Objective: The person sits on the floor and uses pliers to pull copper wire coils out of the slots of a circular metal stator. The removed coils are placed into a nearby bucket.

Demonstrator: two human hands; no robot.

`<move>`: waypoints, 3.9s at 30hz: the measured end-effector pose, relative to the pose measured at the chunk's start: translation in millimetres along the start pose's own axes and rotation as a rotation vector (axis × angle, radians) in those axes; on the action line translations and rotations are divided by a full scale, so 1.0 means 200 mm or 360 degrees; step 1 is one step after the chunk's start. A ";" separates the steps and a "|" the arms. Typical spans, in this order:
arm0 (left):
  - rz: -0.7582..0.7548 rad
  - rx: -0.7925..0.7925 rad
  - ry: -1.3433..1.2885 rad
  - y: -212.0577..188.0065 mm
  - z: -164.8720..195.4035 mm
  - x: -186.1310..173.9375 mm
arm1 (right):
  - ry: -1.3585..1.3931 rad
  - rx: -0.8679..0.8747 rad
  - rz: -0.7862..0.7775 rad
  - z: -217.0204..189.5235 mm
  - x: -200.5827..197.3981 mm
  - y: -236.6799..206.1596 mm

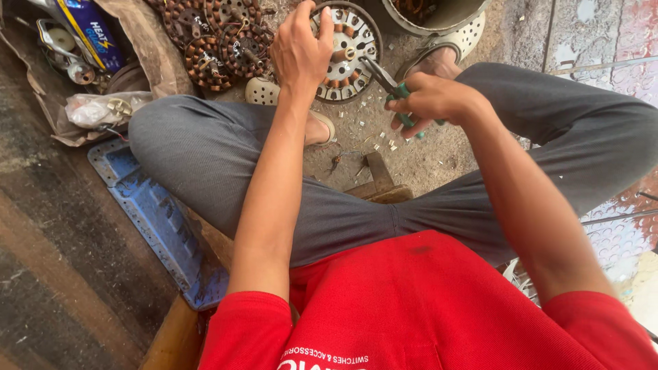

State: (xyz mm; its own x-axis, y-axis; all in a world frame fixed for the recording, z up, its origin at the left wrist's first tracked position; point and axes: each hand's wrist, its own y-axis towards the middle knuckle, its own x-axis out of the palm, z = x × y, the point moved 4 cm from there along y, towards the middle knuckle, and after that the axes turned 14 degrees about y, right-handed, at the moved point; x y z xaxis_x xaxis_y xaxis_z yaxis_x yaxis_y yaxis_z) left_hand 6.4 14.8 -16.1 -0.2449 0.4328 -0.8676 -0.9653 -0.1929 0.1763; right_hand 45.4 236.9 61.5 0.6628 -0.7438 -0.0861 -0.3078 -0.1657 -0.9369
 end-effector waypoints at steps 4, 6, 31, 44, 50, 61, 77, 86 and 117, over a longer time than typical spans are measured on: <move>-0.0011 -0.0008 -0.0041 0.00 0.00 0.01 | -0.0905 0.0017 0.0179 -0.07 -0.04 0.01; -0.0041 -0.0024 -0.0048 0.00 -0.01 0.01 | -0.1136 -0.0101 0.0285 -0.10 -0.05 0.05; 0.0066 0.0046 -0.0026 0.01 0.02 -0.01 | -0.1865 -0.0079 0.0493 -0.43 0.20 -0.02; -0.0144 -0.0122 -0.0265 0.04 -0.07 0.09 | -0.1099 -0.0660 0.0542 0.01 -0.13 -0.06; -0.0303 -0.0281 -0.0488 0.06 -0.10 0.10 | -0.0988 -0.0619 0.0561 0.01 -0.12 -0.04; -0.0262 -0.0276 -0.0680 0.04 -0.12 0.07 | -0.0955 -0.0640 0.0533 -0.03 -0.12 -0.17; -0.0264 -0.0277 -0.0670 0.04 -0.11 0.06 | -0.0022 -0.0602 0.0016 0.07 -0.07 0.00; -0.0339 -0.0363 -0.0579 0.02 -0.17 0.14 | -0.1255 -0.1089 0.0703 -0.01 -0.09 -0.17; -0.0265 -0.0316 -0.0597 0.05 -0.11 0.05 | -0.2726 -0.0580 0.0956 -0.43 0.06 -0.35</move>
State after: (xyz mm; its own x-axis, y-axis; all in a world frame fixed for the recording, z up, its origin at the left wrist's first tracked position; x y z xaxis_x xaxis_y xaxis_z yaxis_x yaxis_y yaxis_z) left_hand -3.7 -1.3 -32.9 -0.1391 0.7542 -0.6417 -0.9671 -0.2428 -0.0757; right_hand 16.4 184.2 154.8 0.2331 0.6017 -0.7639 -0.6945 -0.4469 -0.5639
